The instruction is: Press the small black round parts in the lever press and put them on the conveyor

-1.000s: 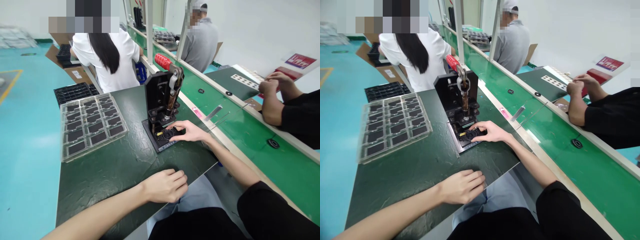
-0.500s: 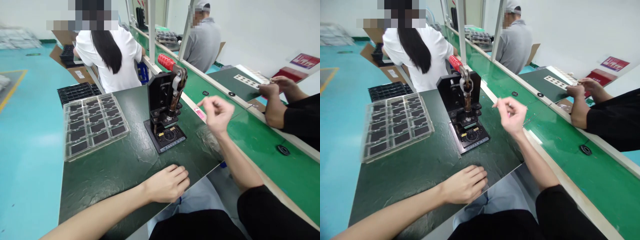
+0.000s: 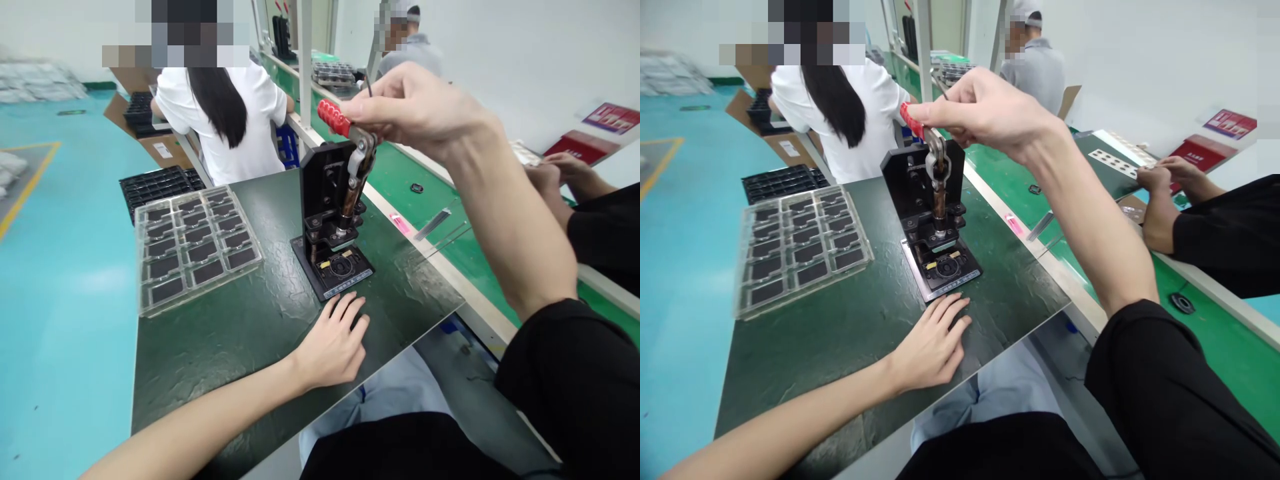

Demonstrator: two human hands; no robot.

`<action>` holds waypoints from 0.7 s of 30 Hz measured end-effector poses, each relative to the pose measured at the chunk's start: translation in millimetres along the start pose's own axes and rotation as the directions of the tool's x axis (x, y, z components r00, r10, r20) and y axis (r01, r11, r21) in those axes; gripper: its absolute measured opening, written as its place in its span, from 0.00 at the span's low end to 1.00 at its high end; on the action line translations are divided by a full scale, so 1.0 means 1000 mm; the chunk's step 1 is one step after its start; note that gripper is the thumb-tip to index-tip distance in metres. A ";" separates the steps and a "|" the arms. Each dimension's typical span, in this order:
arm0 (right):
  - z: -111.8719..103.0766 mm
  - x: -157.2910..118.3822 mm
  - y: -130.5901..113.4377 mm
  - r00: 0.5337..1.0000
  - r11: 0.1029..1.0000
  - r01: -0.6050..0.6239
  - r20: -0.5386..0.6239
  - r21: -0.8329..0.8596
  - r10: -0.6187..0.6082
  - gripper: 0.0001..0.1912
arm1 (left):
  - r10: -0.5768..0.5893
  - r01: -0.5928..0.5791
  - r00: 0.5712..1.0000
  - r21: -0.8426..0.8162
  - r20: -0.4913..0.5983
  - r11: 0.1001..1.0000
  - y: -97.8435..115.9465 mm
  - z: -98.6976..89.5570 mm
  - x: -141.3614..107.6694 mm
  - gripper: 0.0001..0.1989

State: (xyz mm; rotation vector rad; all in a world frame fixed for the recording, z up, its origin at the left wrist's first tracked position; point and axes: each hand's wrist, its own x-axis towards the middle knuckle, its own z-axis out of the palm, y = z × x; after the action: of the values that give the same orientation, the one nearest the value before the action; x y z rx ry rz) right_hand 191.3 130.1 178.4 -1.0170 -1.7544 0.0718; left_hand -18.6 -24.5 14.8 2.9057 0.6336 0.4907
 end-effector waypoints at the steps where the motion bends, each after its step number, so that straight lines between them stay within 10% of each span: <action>1: 0.002 -0.006 -0.002 1.000 1.000 0.008 -0.009 0.010 -0.008 0.28 | -0.001 0.001 1.000 0.005 -0.011 1.000 0.000 0.000 0.000 0.17; 5: 0.006 0.005 -0.013 1.000 0.998 -0.007 0.005 0.063 0.007 0.28 | 0.001 0.000 0.998 0.028 -0.059 1.000 -0.002 0.000 0.000 0.17; 9: -0.008 0.045 -0.030 0.883 0.987 -0.155 0.455 0.052 0.114 0.27 | -0.022 0.023 0.998 0.017 -0.064 1.000 -0.003 0.001 0.002 0.17; 11: -0.019 0.044 -0.041 0.863 0.994 -0.072 0.504 0.079 0.023 0.17 | -0.022 0.023 0.998 0.010 -0.053 1.000 -0.003 0.001 0.003 0.17; 15: -0.024 -0.012 -0.057 0.965 0.964 0.247 0.069 0.093 -0.254 0.16 | -0.018 0.018 0.999 0.017 -0.027 1.000 -0.003 0.003 0.003 0.18; 21: 0.005 -0.072 -0.051 0.932 0.967 0.224 -0.263 -0.121 -0.248 0.12 | -0.016 0.017 1.000 0.040 -0.025 0.999 -0.002 0.002 0.002 0.18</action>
State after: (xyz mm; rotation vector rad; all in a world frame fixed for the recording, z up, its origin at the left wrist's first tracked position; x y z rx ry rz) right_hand 162.8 51.7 147.3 -0.8266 -1.6192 -0.2913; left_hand -16.7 -21.5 12.9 2.9340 0.6788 0.5182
